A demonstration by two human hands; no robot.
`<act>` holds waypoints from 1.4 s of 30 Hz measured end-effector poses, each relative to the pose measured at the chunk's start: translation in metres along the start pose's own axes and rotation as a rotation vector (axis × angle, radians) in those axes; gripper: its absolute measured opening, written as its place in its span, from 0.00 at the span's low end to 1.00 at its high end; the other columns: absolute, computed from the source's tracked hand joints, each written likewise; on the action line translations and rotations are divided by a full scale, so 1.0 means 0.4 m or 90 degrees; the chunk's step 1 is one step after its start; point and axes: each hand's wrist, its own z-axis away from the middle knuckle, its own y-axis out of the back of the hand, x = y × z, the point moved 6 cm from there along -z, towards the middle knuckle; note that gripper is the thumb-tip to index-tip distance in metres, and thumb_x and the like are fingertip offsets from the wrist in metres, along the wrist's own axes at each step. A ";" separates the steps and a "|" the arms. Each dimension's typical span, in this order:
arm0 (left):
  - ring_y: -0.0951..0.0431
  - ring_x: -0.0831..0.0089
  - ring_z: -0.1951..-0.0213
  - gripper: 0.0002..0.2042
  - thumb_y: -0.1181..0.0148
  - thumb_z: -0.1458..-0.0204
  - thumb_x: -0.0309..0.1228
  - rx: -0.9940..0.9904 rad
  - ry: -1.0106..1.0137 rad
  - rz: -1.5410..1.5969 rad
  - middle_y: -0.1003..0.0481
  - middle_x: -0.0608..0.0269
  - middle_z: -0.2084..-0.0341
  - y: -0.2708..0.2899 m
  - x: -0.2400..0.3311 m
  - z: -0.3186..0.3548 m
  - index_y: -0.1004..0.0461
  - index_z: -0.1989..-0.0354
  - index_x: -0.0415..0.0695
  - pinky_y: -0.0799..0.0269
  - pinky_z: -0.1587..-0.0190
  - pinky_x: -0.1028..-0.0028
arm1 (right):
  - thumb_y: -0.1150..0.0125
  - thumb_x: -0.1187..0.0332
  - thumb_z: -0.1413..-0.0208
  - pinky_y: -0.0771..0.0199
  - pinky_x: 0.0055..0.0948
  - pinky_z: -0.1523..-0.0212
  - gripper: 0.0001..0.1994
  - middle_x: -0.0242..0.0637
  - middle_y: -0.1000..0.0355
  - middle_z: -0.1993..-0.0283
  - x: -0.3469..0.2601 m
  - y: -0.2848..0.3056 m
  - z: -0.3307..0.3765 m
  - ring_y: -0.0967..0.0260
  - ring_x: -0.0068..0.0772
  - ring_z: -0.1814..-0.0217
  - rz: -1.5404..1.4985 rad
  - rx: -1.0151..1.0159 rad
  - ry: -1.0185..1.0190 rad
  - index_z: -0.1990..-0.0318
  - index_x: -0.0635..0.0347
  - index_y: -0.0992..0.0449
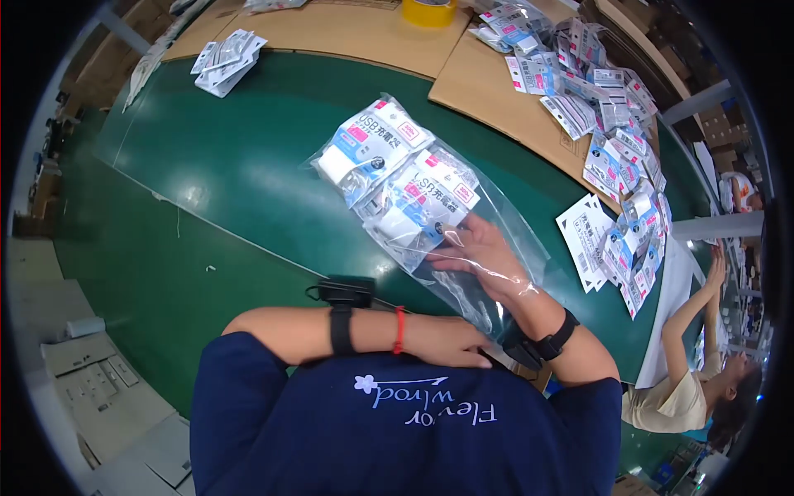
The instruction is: The person packs USB chargers and a label into a plastic bag by hand, seals it, and repeats the process for a second bag.
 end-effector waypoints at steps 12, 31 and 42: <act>0.48 0.48 0.35 0.31 0.39 0.51 0.41 0.428 0.123 -0.742 0.44 0.52 0.36 0.254 0.029 0.092 0.37 0.40 0.41 0.57 0.34 0.50 | 0.46 0.70 0.42 0.25 0.31 0.59 0.15 0.39 0.25 0.54 -0.095 0.170 0.200 0.25 0.30 0.59 0.353 -0.002 0.098 0.48 0.60 0.29; 0.38 0.53 0.39 0.29 0.41 0.46 0.38 0.712 -0.262 -0.235 0.38 0.45 0.41 0.275 0.180 -0.086 0.41 0.40 0.34 0.43 0.38 0.59 | 0.43 0.64 0.43 0.29 0.28 0.56 0.16 0.41 0.25 0.54 -0.267 0.185 0.422 0.27 0.31 0.57 0.422 0.260 0.630 0.49 0.60 0.26; 0.26 0.71 0.52 0.14 0.49 0.39 0.32 0.643 -0.146 0.551 0.27 0.60 0.53 0.273 0.105 -0.062 0.32 0.48 0.38 0.31 0.49 0.71 | 0.38 0.50 0.51 0.33 0.38 0.43 0.41 0.59 0.32 0.47 -0.267 0.844 0.469 0.34 0.54 0.43 0.714 0.968 -0.115 0.36 0.69 0.44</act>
